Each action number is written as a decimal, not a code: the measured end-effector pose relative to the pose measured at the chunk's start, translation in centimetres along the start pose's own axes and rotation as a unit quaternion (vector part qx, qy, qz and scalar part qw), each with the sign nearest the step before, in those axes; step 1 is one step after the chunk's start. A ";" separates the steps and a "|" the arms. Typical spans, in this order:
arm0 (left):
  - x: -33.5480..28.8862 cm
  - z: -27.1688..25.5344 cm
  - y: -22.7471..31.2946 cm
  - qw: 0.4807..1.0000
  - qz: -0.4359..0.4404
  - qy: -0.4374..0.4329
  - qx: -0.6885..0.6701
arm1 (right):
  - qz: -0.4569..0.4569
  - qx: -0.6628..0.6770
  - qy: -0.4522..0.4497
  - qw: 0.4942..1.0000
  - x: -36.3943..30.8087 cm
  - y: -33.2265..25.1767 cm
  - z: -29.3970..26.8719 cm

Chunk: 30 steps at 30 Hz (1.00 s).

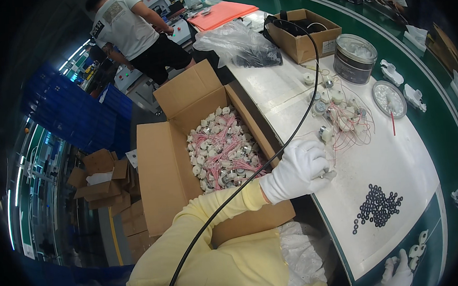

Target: The person assembles small white plastic components by inserting metal washers into them and attaching red and white wires. They handle the components one by one, placing finished units into a cardboard box on the table. The process involves repetitive manual insertion and wire attachment.

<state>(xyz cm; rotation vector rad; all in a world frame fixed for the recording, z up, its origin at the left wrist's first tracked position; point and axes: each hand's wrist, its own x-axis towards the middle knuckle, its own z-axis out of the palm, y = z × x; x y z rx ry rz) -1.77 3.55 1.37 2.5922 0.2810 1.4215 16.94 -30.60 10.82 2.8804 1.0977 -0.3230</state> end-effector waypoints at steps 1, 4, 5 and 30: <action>-0.3 0.3 -0.3 0.999 -0.018 -0.008 -0.026 | 0.011 0.010 -0.009 1.000 0.1 -0.2 0.0; -1.2 0.6 -1.1 0.996 -0.060 -0.035 -0.061 | 0.021 0.001 -0.040 0.999 0.7 -1.1 -0.5; -0.9 0.8 -1.2 0.995 -0.057 -0.045 -0.068 | -0.011 0.020 0.017 1.000 0.9 0.2 0.5; -2.2 1.1 -2.1 0.961 -0.116 -0.120 -0.220 | 0.037 0.541 -0.060 0.838 4.8 -1.5 3.0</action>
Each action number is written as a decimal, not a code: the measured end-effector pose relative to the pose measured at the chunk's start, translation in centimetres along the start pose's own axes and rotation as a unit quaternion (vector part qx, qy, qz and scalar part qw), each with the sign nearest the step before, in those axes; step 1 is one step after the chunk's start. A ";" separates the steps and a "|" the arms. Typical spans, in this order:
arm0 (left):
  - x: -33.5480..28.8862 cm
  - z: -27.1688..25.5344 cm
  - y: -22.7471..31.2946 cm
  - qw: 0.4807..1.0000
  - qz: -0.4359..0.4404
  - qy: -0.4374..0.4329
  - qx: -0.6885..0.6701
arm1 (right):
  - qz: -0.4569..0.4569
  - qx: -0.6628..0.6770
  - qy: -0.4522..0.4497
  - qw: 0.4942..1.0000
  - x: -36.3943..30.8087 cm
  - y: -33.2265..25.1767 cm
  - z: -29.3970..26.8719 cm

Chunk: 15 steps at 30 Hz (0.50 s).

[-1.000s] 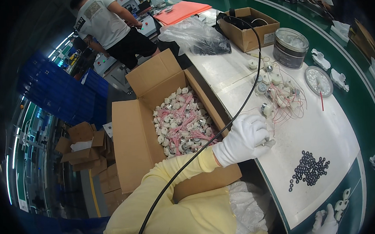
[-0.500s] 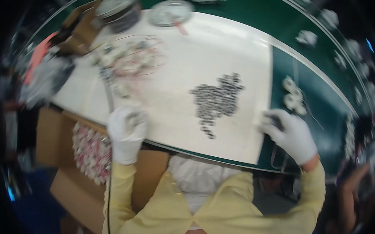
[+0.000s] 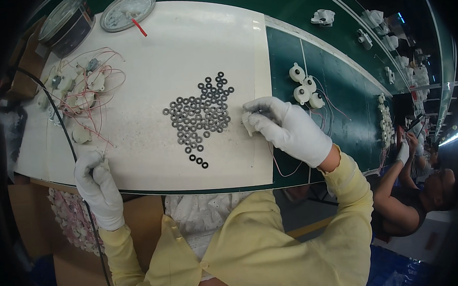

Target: The person assembles small white plastic components by inserting metal washers into them and attaching red and white wires. They handle the components one by one, placing finished units into a cardboard box on the table. The process involves repetitive manual insertion and wire attachment.

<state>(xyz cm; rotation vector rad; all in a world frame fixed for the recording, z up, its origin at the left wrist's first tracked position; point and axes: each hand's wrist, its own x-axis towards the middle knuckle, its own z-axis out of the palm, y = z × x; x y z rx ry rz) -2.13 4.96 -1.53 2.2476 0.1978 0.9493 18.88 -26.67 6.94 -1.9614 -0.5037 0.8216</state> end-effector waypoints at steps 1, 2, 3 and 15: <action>0.2 -0.1 0.1 1.000 0.005 -0.005 -0.014 | 0.010 -0.001 -0.010 1.000 0.3 -0.3 0.1; 0.3 -0.1 0.2 1.000 0.006 -0.006 -0.011 | 0.005 -0.003 -0.011 1.000 0.4 -0.2 0.2; 0.5 -0.1 0.2 1.000 0.007 -0.007 -0.009 | 0.001 -0.005 -0.012 1.000 0.5 0.0 0.2; 0.3 -0.1 0.0 0.999 0.012 -0.010 0.031 | -0.039 -0.056 0.106 0.992 1.5 0.4 2.3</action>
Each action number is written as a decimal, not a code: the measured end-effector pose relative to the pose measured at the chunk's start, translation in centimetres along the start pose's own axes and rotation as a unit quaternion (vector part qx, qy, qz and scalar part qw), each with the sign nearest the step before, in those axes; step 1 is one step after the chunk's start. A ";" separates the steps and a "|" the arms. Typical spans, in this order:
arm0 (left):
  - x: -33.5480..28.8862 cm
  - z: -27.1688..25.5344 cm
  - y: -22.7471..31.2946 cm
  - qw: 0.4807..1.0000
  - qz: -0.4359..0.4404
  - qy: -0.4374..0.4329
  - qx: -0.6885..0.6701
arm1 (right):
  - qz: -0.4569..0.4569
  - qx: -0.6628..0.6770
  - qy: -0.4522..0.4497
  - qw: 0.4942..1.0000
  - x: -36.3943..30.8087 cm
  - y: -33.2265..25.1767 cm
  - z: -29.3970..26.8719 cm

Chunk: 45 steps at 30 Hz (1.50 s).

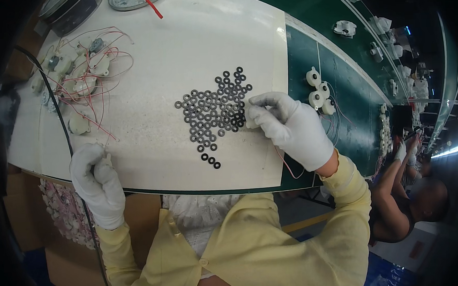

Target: The person assembles small white plastic components by inserting metal washers into them and attaching red and white wires. They handle the components one by one, placing finished units into a cardboard box on the table. The process involves repetitive manual insertion and wire attachment.

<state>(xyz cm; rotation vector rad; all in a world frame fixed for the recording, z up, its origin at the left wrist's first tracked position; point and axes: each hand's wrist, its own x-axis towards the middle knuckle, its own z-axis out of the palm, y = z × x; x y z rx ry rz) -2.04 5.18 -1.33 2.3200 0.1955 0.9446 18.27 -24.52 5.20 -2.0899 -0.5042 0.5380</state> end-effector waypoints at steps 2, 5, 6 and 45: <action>0.2 -0.1 0.1 1.000 0.010 -0.004 0.009 | -0.069 -0.106 0.035 0.991 -0.3 -0.1 0.7; 0.7 -0.1 0.1 1.000 0.026 -0.009 0.010 | -0.182 -0.285 0.070 0.938 -0.3 -0.3 1.3; 0.8 -0.1 0.1 0.999 0.030 -0.007 0.018 | -0.199 -0.301 0.085 0.929 -0.3 -0.2 1.6; -0.2 0.3 -0.1 1.000 -0.013 -0.007 -0.019 | -0.125 -0.308 0.093 0.939 -2.6 1.5 0.0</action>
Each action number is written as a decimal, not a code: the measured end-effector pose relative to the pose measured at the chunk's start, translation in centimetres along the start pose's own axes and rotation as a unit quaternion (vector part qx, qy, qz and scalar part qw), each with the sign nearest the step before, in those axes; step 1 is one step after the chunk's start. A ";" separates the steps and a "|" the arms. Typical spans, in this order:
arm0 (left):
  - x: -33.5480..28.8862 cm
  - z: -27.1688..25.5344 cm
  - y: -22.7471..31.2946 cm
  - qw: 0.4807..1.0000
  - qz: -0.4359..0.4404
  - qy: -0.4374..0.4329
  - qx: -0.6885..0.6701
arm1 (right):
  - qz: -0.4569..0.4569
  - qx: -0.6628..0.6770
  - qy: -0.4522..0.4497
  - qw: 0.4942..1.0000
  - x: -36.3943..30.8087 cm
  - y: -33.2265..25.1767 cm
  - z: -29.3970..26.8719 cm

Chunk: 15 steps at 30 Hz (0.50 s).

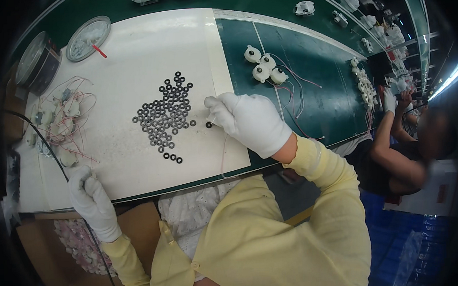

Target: The person assembles small white plastic components by inserting metal washers into them and attaching red and white wires. They handle the components one by one, placing finished units into a cardboard box on the table. The process involves repetitive manual insertion and wire attachment.

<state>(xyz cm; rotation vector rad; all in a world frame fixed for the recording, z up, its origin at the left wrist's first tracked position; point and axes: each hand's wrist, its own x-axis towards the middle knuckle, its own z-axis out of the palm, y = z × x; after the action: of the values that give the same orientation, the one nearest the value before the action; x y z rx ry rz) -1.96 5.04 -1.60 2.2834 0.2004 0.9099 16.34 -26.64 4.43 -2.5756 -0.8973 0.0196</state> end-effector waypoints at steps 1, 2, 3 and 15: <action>0.0 0.0 0.0 1.000 -0.001 0.004 -0.001 | 0.041 0.060 -0.015 0.997 0.1 -0.3 -0.3; -0.2 0.0 0.0 1.000 0.001 0.005 0.004 | 0.071 0.099 -0.028 0.992 0.0 -0.6 -0.6; -0.2 0.1 0.1 1.000 0.004 0.007 0.009 | 0.101 0.137 -0.041 0.985 -0.1 -0.8 -0.9; 0.3 -0.1 0.2 0.999 0.030 0.010 0.038 | 0.170 0.256 -0.055 0.950 0.1 -1.6 -0.8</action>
<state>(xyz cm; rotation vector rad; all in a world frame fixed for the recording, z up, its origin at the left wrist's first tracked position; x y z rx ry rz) -1.80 5.07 -1.28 2.3612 0.1792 0.9720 15.56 -25.73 5.75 -2.2125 -0.3970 0.4405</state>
